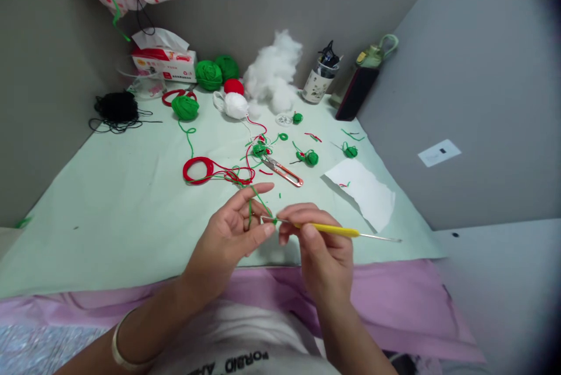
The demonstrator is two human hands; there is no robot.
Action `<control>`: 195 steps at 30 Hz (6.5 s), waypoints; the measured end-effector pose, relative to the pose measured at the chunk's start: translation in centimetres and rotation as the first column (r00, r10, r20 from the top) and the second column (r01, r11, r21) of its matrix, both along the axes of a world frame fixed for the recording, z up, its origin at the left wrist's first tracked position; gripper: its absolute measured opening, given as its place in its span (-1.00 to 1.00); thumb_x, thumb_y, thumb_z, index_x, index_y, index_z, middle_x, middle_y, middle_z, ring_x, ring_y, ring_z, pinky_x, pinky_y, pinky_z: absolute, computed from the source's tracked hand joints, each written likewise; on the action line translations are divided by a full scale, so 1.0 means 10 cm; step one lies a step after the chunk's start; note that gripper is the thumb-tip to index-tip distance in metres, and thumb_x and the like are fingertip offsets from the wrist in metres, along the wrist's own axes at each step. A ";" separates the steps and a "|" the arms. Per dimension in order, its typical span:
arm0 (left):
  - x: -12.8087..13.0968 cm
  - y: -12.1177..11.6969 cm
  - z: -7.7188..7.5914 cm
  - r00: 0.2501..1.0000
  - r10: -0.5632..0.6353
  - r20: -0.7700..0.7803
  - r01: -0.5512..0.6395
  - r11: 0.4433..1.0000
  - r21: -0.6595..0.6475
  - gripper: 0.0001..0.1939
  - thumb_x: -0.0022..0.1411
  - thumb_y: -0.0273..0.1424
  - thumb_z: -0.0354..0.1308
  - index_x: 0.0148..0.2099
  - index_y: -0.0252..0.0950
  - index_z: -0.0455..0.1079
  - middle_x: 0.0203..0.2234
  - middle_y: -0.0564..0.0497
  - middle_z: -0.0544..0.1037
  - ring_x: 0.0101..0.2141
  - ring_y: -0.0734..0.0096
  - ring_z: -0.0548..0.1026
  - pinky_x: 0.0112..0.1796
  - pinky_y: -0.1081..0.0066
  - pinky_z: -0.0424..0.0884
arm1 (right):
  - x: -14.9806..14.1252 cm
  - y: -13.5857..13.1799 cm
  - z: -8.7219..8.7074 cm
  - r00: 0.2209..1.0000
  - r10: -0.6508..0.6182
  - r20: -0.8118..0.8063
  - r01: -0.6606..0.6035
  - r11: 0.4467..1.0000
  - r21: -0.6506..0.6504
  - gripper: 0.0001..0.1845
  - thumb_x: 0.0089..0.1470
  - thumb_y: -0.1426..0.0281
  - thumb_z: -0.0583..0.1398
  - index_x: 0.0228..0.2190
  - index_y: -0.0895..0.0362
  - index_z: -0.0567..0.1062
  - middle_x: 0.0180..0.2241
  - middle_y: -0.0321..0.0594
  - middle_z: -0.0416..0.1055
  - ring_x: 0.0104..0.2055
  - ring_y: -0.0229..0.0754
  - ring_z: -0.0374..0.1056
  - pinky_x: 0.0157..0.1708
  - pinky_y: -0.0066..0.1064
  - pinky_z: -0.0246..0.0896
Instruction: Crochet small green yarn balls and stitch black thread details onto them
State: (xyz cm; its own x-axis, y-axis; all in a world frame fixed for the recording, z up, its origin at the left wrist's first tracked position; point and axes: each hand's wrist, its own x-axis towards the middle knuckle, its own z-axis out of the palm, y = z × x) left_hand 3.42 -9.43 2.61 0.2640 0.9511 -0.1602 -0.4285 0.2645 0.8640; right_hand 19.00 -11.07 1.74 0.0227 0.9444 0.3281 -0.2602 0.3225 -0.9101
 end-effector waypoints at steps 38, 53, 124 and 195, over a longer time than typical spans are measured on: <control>0.04 0.04 0.04 0.968 0.025 0.251 0.026 0.980 -0.199 -0.63 0.18 -0.49 0.39 0.06 -0.28 0.58 -0.45 0.15 0.37 -0.65 0.83 -0.03 -0.63 0.64 -0.03 | 0.05 0.08 -0.01 0.961 -0.239 0.141 0.223 0.967 0.121 -0.77 0.32 0.45 0.17 -0.20 0.01 0.64 -0.38 -0.24 0.45 -0.40 -0.23 0.38 -0.39 -0.33 0.34; 0.09 0.02 0.01 0.989 0.082 0.121 -0.065 0.988 -0.136 -0.54 0.12 -0.39 0.47 0.08 -0.24 0.55 -0.46 0.15 0.38 -0.61 0.74 0.10 -0.60 0.60 0.02 | 0.03 0.00 -0.03 0.707 -0.346 0.617 0.053 0.896 0.441 -0.57 0.25 0.58 0.20 0.07 -0.03 0.54 -0.03 -0.10 0.54 -0.02 -0.09 0.47 -0.08 -0.22 0.45; 0.06 0.08 -0.03 0.954 0.020 0.299 0.067 0.958 -0.279 -0.69 0.16 -0.45 0.44 -0.02 -0.29 0.64 -0.48 0.14 0.32 -0.61 0.80 0.02 -0.60 0.70 0.05 | 0.09 0.11 -0.04 0.872 -0.284 0.399 0.167 0.938 0.303 -0.67 0.27 0.56 0.18 -0.06 -0.01 0.62 -0.23 -0.19 0.56 -0.21 -0.17 0.50 -0.22 -0.30 0.44; 0.02 0.08 -0.05 0.996 0.086 0.000 -0.086 0.993 -0.085 -0.78 0.12 -0.40 0.45 -0.16 -0.25 0.57 -0.39 0.13 0.42 -0.56 0.70 0.24 -0.54 0.58 0.19 | 0.02 0.09 0.03 0.957 -0.231 0.176 0.201 0.965 0.170 -0.80 0.31 0.44 0.20 -0.20 0.00 0.65 -0.33 -0.23 0.52 -0.37 -0.22 0.40 -0.38 -0.31 0.36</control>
State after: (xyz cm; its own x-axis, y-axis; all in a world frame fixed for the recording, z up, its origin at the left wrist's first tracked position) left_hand 3.58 -8.62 2.07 0.1823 0.9533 -0.2408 -0.4561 0.2989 0.8382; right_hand 19.24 -10.16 1.99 0.1430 0.8639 0.4829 0.0064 0.4871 -0.8733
